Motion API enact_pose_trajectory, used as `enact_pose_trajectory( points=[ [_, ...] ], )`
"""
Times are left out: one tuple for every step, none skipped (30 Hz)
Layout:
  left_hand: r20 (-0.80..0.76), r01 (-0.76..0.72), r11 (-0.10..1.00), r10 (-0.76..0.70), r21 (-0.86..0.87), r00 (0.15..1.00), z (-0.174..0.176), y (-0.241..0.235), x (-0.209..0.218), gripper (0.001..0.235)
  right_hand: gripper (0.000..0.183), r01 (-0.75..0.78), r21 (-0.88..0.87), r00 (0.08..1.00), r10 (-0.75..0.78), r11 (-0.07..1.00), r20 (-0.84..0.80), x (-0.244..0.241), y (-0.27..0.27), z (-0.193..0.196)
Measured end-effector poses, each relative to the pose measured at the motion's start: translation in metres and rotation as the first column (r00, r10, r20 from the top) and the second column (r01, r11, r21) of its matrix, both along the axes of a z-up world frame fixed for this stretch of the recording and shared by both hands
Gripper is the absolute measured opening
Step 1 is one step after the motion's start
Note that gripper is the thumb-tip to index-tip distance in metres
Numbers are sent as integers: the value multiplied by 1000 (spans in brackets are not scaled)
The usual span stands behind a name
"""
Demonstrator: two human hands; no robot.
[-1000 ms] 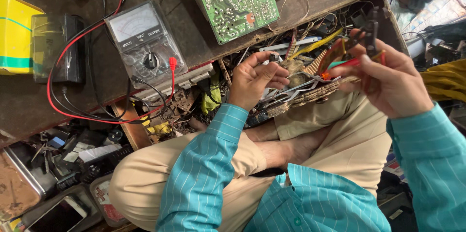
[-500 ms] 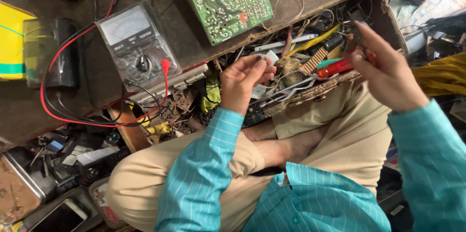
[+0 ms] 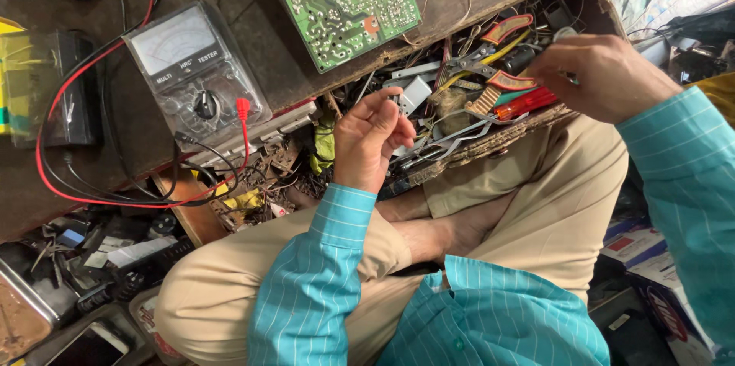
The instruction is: The person sits cross-legged on the floor and works on a small blue electronic component. They use a screwdriver to pry open the component's casing, then use pliers to remove a small internal part. The person then handles a small white circular object and a thin wire, appearing to prepare them for connection or installation.
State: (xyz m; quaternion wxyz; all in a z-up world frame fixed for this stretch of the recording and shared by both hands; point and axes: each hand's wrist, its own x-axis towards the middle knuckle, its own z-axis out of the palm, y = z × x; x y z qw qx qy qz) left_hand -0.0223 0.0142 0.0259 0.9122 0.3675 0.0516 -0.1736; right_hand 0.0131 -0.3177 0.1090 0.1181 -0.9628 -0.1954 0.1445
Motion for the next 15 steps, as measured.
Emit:
enact_pose_trajectory(
  points=[
    [1,2,1000,-2,-21,1000,-2,0,0,35,30,11,-8,998,-12,1000,-68,0,-2,-5],
    [2,5,999,-5,-43,1000,-4,0,0,36,34,22,-16,990,-24,1000,-136,1,-2,-12],
    [2,4,998,-4,-63,1000,-5,0,0,36,38,29,-25,979,-34,999,-203,2,-3,-18],
    [-24,-7,998,6,-67,1000,-6,0,1,34,40,6,-18,976,-9,1000,-216,4,-4,-22],
    [-49,-20,997,17,-70,999,-7,0,1,33,43,-20,-9,973,17,1000,-228,6,-4,-26],
    [-74,-33,997,28,-72,997,-8,0,2,32,46,-45,0,970,44,999,-241,8,-6,-29],
    [-61,-54,998,52,-43,997,-9,0,3,31,47,-40,-34,963,30,999,-266,10,-6,-30],
    [-48,-76,997,75,-14,996,-10,0,5,30,48,-36,-69,957,15,997,-291,11,-6,-32],
    [-32,-98,995,98,14,995,-11,2,7,30,49,-32,-104,950,-2,994,-313,13,-6,-32],
    [-31,-111,992,113,61,993,-12,4,9,30,51,-34,-118,947,-6,992,-320,14,-5,-32],
    [-31,-123,987,127,105,991,-13,5,11,30,54,-34,-135,944,-12,990,-329,14,-5,-31],
    [-30,-134,980,140,149,990,-13,7,13,30,57,-34,-152,941,-19,988,-337,15,-4,-30],
    [-44,-136,982,143,132,989,-14,8,14,29,59,-45,-203,946,-23,978,-322,14,-2,-30],
    [-59,-139,984,146,116,987,-14,10,15,29,63,-55,-254,951,-26,965,-308,12,0,-30],
    [-72,-142,985,150,99,986,-13,11,16,29,67,-65,-305,956,-28,950,-292,10,3,-31]
  ],
)
